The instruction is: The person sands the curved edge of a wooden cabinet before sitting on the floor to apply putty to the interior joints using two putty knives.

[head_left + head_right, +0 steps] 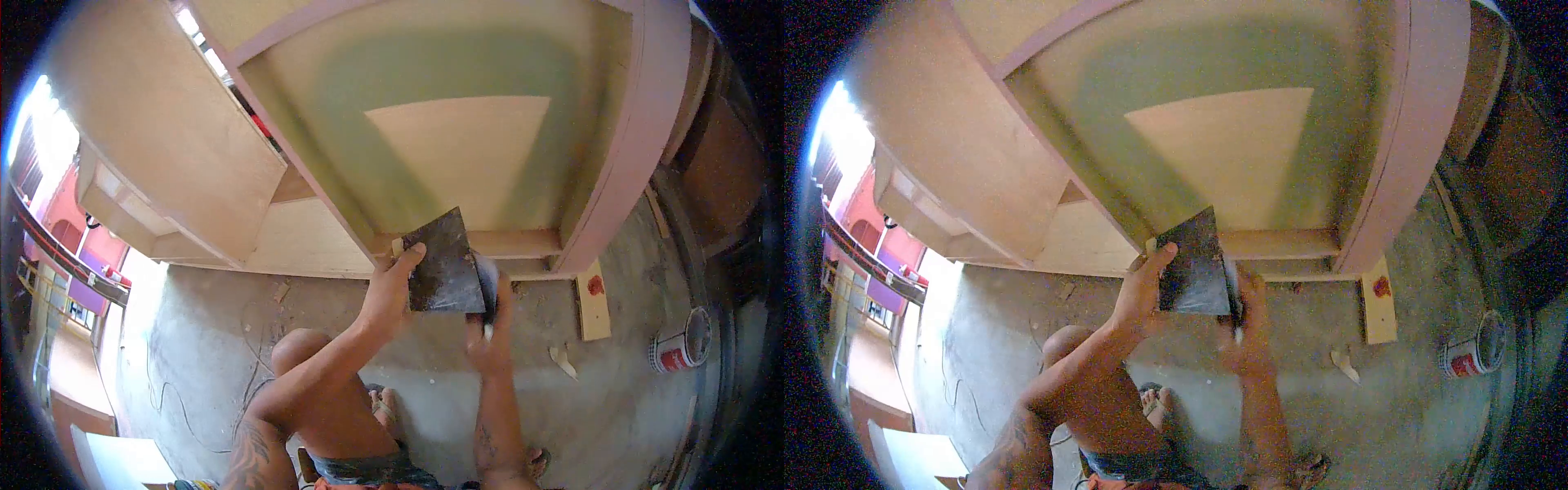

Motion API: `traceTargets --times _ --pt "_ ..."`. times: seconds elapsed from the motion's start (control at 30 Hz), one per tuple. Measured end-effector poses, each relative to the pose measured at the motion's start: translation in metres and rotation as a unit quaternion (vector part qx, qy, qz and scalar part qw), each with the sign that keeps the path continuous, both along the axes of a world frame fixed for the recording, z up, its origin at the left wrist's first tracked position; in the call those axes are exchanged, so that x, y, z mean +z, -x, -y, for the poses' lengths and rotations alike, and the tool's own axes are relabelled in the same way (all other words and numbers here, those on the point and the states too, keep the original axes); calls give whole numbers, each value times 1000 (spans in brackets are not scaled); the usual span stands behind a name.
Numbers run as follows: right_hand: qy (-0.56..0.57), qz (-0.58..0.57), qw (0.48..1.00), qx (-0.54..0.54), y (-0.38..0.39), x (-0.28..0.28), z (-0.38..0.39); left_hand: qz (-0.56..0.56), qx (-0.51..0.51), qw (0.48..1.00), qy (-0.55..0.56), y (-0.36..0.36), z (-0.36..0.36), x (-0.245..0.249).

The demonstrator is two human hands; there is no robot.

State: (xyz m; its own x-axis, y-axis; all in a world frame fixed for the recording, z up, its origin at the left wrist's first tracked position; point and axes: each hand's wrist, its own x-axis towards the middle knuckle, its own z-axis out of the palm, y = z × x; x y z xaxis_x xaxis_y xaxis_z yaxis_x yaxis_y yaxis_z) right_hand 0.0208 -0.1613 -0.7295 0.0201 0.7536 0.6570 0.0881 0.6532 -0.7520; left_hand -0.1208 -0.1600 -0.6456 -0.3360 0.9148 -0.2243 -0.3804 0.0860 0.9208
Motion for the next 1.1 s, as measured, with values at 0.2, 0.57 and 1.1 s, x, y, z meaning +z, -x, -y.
traceTargets --times 0.2,0.57,1.1 --pt "343 -328 877 77 -13 -33 1 30 15 998 50 -2 1 -6" --pt "221 -352 904 102 -18 -6 11 114 -54 992 -18 1 5 12" --pt "117 26 993 24 -1 -8 5 78 -56 995 -18 3 1 4"
